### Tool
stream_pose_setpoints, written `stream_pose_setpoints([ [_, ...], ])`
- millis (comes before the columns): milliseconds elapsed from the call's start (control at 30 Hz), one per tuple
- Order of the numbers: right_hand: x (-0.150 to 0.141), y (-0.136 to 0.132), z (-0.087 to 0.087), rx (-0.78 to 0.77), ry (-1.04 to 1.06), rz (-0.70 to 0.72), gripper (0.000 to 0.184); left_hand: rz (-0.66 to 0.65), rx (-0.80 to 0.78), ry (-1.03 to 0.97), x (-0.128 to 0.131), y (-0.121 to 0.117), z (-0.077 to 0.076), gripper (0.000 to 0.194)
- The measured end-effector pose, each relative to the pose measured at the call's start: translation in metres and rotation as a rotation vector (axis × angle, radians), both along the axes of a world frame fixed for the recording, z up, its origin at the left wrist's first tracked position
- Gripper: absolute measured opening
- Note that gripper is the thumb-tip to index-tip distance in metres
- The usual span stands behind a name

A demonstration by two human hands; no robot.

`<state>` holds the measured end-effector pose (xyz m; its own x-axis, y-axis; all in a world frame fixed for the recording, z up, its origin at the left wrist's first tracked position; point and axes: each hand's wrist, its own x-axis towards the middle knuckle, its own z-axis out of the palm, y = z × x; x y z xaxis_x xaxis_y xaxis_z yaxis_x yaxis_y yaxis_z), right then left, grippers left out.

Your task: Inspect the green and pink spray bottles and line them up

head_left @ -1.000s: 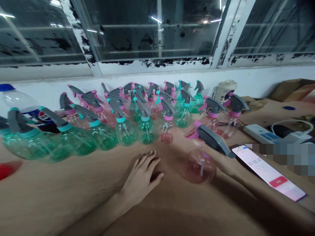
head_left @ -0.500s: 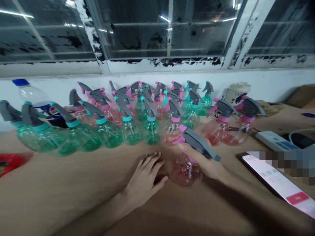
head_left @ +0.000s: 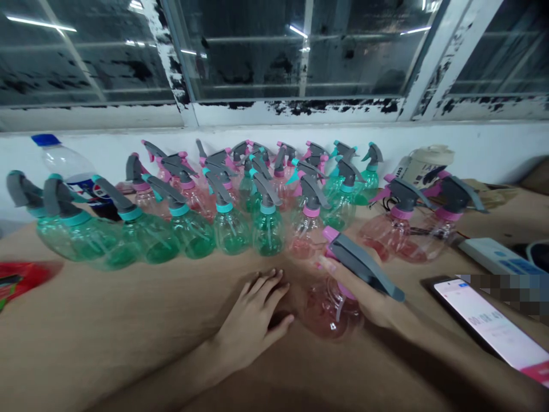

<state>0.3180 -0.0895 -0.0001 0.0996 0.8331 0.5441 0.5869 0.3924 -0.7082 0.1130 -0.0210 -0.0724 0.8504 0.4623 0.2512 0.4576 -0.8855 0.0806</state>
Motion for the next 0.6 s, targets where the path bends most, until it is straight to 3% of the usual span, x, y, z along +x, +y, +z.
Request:
stream_pose_setpoints([
  [300, 0.002, -0.005, 0.009, 0.004, -0.084, 0.011, 0.012, -0.009, 0.018, 0.026, -0.002, 0.0, 0.001, 0.044],
  [400, 0.003, -0.004, 0.001, -0.01, -0.005, 0.033, 0.005, -0.007, 0.017, 0.011, -0.002, 0.001, 0.001, 0.043],
  [600, 0.003, -0.002, -0.015, -0.108, 0.168, 0.057, 0.009, -0.002, 0.018, 0.041, -0.002, 0.001, 0.001, 0.044],
])
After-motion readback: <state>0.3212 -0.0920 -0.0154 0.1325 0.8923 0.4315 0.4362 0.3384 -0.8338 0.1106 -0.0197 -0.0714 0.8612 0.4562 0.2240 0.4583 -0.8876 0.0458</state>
